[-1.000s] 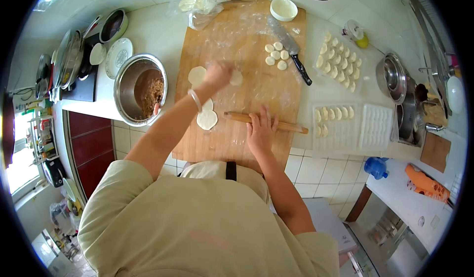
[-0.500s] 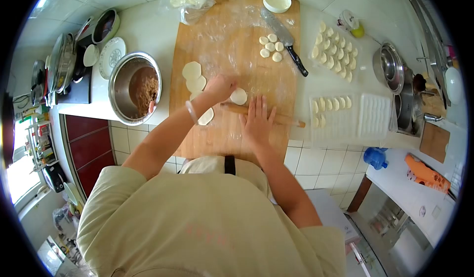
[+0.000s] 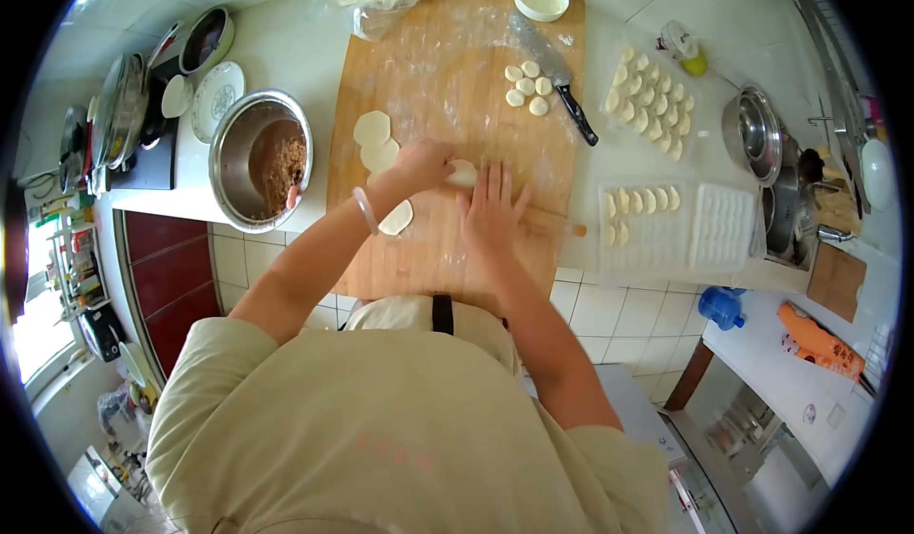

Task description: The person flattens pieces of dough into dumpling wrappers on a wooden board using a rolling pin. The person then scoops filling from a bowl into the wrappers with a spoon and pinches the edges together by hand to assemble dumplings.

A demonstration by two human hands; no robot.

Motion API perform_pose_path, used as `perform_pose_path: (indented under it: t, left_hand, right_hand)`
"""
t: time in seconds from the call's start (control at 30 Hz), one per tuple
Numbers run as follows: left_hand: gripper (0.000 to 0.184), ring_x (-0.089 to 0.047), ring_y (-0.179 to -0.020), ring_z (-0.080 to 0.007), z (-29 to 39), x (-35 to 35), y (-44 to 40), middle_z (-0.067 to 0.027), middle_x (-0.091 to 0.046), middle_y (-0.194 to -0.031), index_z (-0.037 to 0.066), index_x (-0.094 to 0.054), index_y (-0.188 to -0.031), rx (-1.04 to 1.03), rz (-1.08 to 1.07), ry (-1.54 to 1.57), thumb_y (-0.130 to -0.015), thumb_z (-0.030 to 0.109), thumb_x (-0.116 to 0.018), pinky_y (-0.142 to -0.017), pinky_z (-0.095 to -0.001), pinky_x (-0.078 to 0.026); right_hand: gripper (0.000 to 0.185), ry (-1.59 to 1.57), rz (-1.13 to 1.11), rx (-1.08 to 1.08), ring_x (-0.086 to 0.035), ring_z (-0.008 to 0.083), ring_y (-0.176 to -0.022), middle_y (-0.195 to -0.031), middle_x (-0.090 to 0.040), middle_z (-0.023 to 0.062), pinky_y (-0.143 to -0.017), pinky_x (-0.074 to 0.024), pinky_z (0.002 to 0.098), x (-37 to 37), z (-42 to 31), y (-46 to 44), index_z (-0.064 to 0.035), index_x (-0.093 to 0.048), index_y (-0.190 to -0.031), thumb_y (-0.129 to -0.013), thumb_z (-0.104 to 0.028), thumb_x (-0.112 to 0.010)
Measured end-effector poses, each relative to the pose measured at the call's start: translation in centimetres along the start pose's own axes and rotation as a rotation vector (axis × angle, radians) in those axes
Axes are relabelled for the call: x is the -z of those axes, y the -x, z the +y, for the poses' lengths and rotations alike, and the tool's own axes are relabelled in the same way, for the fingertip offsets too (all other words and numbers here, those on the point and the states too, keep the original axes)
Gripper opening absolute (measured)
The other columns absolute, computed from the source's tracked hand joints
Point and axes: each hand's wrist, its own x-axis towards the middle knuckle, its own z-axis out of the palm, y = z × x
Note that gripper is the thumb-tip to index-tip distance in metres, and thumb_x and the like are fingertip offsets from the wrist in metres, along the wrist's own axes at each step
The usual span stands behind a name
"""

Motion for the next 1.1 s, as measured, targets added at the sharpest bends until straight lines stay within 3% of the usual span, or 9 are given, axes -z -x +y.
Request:
perform_pose_path:
  t: [0.17,0.23,0.37,0.57,0.63,0.73,0.8,0.97,1.1]
  left_hand:
    - [0.015,-0.065,-0.090,-0.0303,1.5,0.8,-2.0,-0.0094,-0.068,-0.095,0.013,-0.068,-0.094,0.006,-0.079,-0.159,-0.082,0.020,-0.062,-0.074,-0.0415,-0.052]
    - [0.018,-0.065,-0.094,-0.0288,0.8,1.1,-2.0,-0.0079,-0.068,-0.101,0.016,-0.070,-0.097,-0.011,-0.140,-0.219,-0.083,0.022,-0.061,-0.077,-0.0415,-0.053]
    - [0.016,-0.066,-0.095,-0.0284,-0.9,0.4,-0.6,-0.0080,-0.069,-0.101,0.016,-0.071,-0.093,0.068,0.024,0.010,-0.084,0.026,-0.061,-0.077,-0.0390,-0.054]
    - [0.017,-0.065,-0.090,-0.0305,1.8,1.4,-1.5,-0.0099,-0.069,-0.095,0.014,-0.069,-0.094,0.085,-0.078,-0.157,-0.083,0.022,-0.060,-0.074,-0.0419,-0.052]
    - [0.018,-0.065,-0.085,-0.0320,1.1,1.1,-1.4,-0.0106,-0.069,-0.091,0.013,-0.068,-0.096,0.078,-0.065,-0.122,-0.081,0.020,-0.061,-0.071,-0.0434,-0.051]
    - [0.021,-0.065,-0.097,-0.0294,-1.3,0.1,-0.8,-0.0097,-0.068,-0.102,0.012,-0.068,-0.100,0.104,0.117,0.089,-0.084,0.024,-0.059,-0.078,-0.0393,-0.053]
    - [0.020,-0.065,-0.096,-0.0298,-0.2,0.7,0.6,-0.0103,-0.068,-0.102,0.011,-0.069,-0.096,0.071,-0.052,-0.032,-0.083,0.024,-0.060,-0.078,-0.0392,-0.053]
    - [0.020,-0.064,-0.092,-0.0314,2.6,1.8,-0.8,-0.0103,-0.068,-0.096,0.015,-0.068,-0.098,0.163,-0.101,-0.087,-0.080,0.023,-0.063,-0.075,-0.0422,-0.051]
    - [0.023,-0.065,-0.099,-0.0281,-1.5,-0.1,-0.4,-0.0110,-0.068,-0.101,0.011,-0.069,-0.098,0.079,-0.039,-0.088,-0.081,0.026,-0.064,-0.081,-0.0396,-0.052]
  right_hand:
    - [0.062,0.107,0.126,-0.010,-0.024,0.0288,-0.142,-0.151,-0.030,0.0166,-0.111,-0.0088,0.0612,-0.8,1.5,-7.1,-0.0006,-0.035,-0.142,-0.094,-0.038,-0.044]
    - [0.060,0.042,0.067,-0.012,-0.023,0.0282,-0.142,-0.151,-0.029,0.0152,-0.111,-0.0091,0.0612,-1.2,0.6,-2.2,-0.0022,-0.035,-0.143,-0.095,-0.037,-0.042]
    - [0.056,-0.062,0.046,0.000,-0.026,0.0290,-0.141,-0.149,-0.033,0.0151,-0.110,-0.0136,0.0615,-0.5,-0.9,1.4,-0.0024,-0.038,-0.141,-0.096,-0.035,-0.040]
    - [0.063,0.096,0.176,-0.016,-0.026,0.0303,-0.140,-0.149,-0.032,0.0185,-0.111,-0.0119,0.0603,-1.2,0.9,-7.6,0.0005,-0.035,-0.142,-0.093,-0.039,-0.045]
    - [0.061,0.016,0.140,-0.019,-0.025,0.0298,-0.141,-0.149,-0.032,0.0169,-0.110,-0.0121,0.0606,-1.3,0.1,-3.4,-0.0014,-0.035,-0.142,-0.094,-0.038,-0.043]
    - [0.058,-0.073,0.076,-0.016,-0.025,0.0293,-0.141,-0.150,-0.032,0.0151,-0.110,-0.0125,0.0609,-1.2,-1.1,1.1,-0.0037,-0.035,-0.143,-0.096,-0.037,-0.039]
    - [0.057,-0.077,0.028,-0.021,-0.025,0.0294,-0.141,-0.150,-0.032,0.0147,-0.110,-0.0126,0.0610,-1.4,-1.1,1.4,-0.0042,-0.036,-0.143,-0.096,-0.037,-0.039]
    - [0.063,0.111,0.145,-0.050,-0.025,0.0296,-0.141,-0.150,-0.031,0.0163,-0.110,-0.0127,0.0607,-0.7,0.3,-7.0,-0.0019,-0.035,-0.143,-0.093,-0.040,-0.044]
    - [0.061,-0.008,0.085,-0.030,-0.023,0.0312,-0.142,-0.150,-0.030,0.0176,-0.111,-0.0123,0.0608,-1.4,-1.4,0.4,-0.0030,-0.036,-0.142,-0.094,-0.039,-0.043]
